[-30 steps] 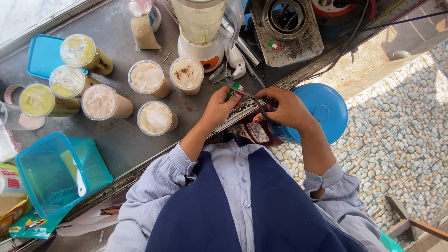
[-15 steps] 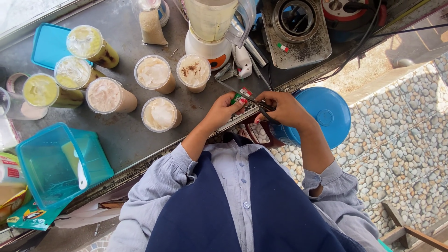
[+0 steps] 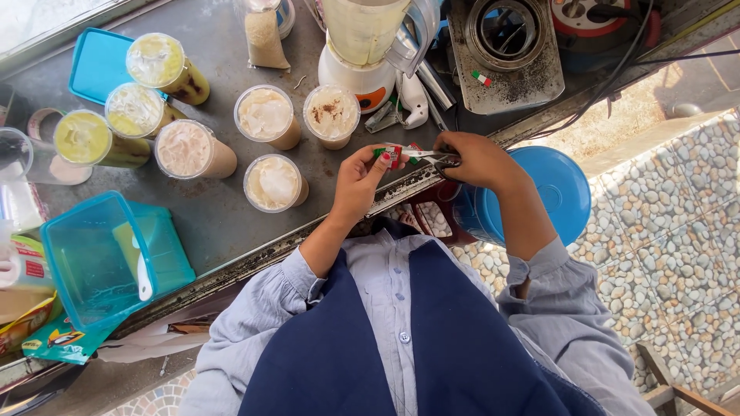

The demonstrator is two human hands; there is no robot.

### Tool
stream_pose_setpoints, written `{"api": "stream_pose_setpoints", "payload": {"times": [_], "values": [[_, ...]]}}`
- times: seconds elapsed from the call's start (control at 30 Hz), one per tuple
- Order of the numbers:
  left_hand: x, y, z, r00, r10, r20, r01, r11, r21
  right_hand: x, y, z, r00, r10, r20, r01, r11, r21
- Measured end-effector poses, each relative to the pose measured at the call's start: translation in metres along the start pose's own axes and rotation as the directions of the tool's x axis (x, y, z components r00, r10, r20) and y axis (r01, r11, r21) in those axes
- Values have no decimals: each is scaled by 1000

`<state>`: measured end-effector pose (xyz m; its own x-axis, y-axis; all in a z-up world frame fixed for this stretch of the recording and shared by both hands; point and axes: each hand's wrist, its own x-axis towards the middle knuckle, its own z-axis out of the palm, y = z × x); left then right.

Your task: The recorder is preparing multiple cups of iced beverages, adding ice and ingredients, and using a cup sealing machine.

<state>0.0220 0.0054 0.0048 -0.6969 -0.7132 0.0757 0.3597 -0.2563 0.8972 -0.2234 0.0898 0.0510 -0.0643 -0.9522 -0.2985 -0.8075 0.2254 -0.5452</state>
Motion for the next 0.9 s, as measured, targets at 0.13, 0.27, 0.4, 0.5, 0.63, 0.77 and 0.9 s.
{"api": "stream_pose_setpoints", "payload": {"times": [0.13, 0.27, 0.4, 0.5, 0.63, 0.77, 0.9], "values": [[-1, 18, 4, 997, -11, -71, 13, 999, 40, 30, -5, 14, 996, -82, -24, 79, 988, -130], [-1, 24, 5, 992, 51, -113, -41, 996, 85, 54, -9, 20, 979, -203, -30, 195, 966, -172], [-4, 30, 3, 979, 97, -178, -76, 990, 117, 68, -10, 24, 989, -138, 49, 144, 971, -190], [-7, 38, 3, 957, 120, -263, -75, 982, 175, 68, -2, 37, 990, -128, 58, 138, 964, -229], [-10, 47, 1, 949, 142, -280, -82, 973, 214, 47, -33, 35, 994, -110, 6, 108, 955, -277], [-7, 40, -10, 926, 143, -349, -73, 975, 208, 36, -65, 38, 974, -101, -202, 125, 986, 112], [-6, 37, -15, 920, 168, -353, -132, 984, 122, 31, -98, 58, 984, 21, -174, 152, 395, 906]]}}
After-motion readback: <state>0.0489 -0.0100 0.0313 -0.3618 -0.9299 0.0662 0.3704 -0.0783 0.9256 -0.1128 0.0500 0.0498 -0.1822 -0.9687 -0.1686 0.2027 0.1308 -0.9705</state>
